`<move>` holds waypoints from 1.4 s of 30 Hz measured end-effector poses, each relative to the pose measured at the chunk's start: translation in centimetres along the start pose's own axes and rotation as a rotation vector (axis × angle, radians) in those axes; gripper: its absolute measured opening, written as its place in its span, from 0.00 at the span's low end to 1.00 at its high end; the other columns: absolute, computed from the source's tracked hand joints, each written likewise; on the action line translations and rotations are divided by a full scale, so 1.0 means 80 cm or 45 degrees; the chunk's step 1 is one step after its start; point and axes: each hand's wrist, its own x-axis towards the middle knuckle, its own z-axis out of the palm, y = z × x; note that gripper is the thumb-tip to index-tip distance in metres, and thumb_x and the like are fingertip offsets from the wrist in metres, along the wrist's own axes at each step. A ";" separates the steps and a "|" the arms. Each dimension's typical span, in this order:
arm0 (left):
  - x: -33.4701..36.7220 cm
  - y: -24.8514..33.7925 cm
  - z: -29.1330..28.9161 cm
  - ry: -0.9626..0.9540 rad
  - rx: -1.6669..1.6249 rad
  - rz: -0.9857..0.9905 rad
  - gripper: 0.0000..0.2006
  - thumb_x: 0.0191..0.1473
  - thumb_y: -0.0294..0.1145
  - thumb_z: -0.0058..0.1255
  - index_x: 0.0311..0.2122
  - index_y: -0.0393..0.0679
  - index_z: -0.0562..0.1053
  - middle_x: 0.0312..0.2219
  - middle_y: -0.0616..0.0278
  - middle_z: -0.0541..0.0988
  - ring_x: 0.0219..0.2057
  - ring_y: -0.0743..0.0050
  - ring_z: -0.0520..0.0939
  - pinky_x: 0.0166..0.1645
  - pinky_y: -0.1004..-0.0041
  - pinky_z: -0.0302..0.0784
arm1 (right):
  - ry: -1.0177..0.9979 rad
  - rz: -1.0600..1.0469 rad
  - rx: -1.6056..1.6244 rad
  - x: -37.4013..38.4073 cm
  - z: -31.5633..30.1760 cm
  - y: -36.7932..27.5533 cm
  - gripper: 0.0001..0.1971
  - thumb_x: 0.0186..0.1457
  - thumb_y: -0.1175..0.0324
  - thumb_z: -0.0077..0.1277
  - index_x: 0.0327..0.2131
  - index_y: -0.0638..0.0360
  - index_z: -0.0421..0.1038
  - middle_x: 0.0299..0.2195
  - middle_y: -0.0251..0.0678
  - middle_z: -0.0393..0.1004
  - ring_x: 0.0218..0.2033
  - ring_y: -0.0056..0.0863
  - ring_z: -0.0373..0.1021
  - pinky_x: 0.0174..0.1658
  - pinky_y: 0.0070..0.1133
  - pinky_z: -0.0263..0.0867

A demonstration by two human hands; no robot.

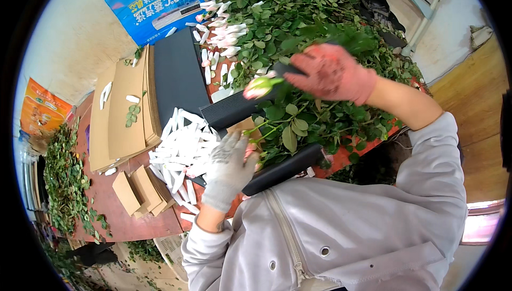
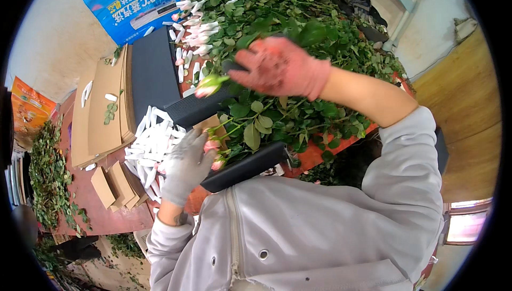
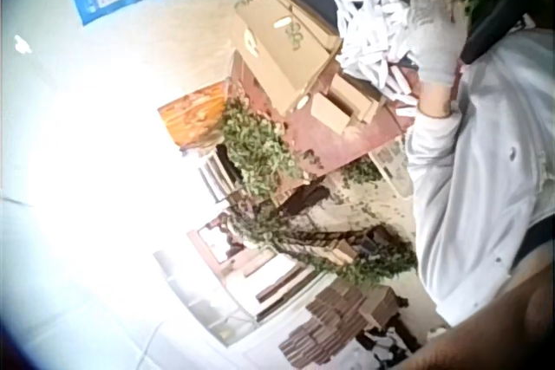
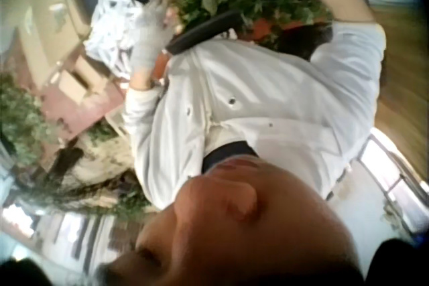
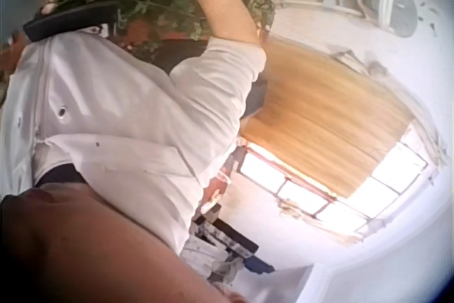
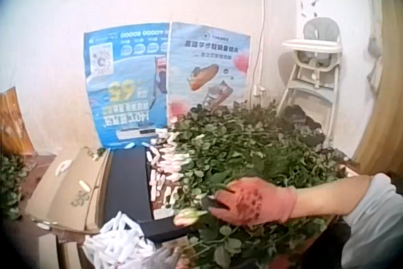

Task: The person organizes pink roses on a workspace, places them into a black protective sleeve, and secures the bundle with cardboard inserts.

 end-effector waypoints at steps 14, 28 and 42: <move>0.007 -0.006 0.039 -0.480 0.144 -0.051 0.34 0.54 0.54 0.41 0.56 0.33 0.62 0.57 0.42 0.61 0.59 0.51 0.62 0.62 0.62 0.56 | -0.359 0.120 0.947 0.047 0.154 -0.183 0.23 0.50 0.69 0.40 0.52 0.49 0.67 0.41 0.41 0.70 0.38 0.36 0.71 0.39 0.31 0.67; 0.055 -0.030 0.039 -0.364 0.007 0.123 0.22 0.46 0.41 0.51 0.47 0.42 0.70 0.49 0.47 0.70 0.46 0.46 0.73 0.48 0.59 0.71 | 0.272 0.455 0.873 0.002 0.079 -0.174 0.25 0.43 0.54 0.51 0.47 0.49 0.65 0.44 0.38 0.64 0.37 0.36 0.68 0.38 0.27 0.64; -0.027 0.137 -0.062 -0.076 -0.397 0.231 0.22 0.57 0.36 0.46 0.53 0.34 0.65 0.42 0.47 0.75 0.37 0.61 0.77 0.44 0.68 0.73 | 0.735 1.157 1.383 -0.159 -0.090 -0.306 0.13 0.48 0.66 0.49 0.40 0.54 0.69 0.40 0.39 0.68 0.43 0.39 0.66 0.46 0.31 0.63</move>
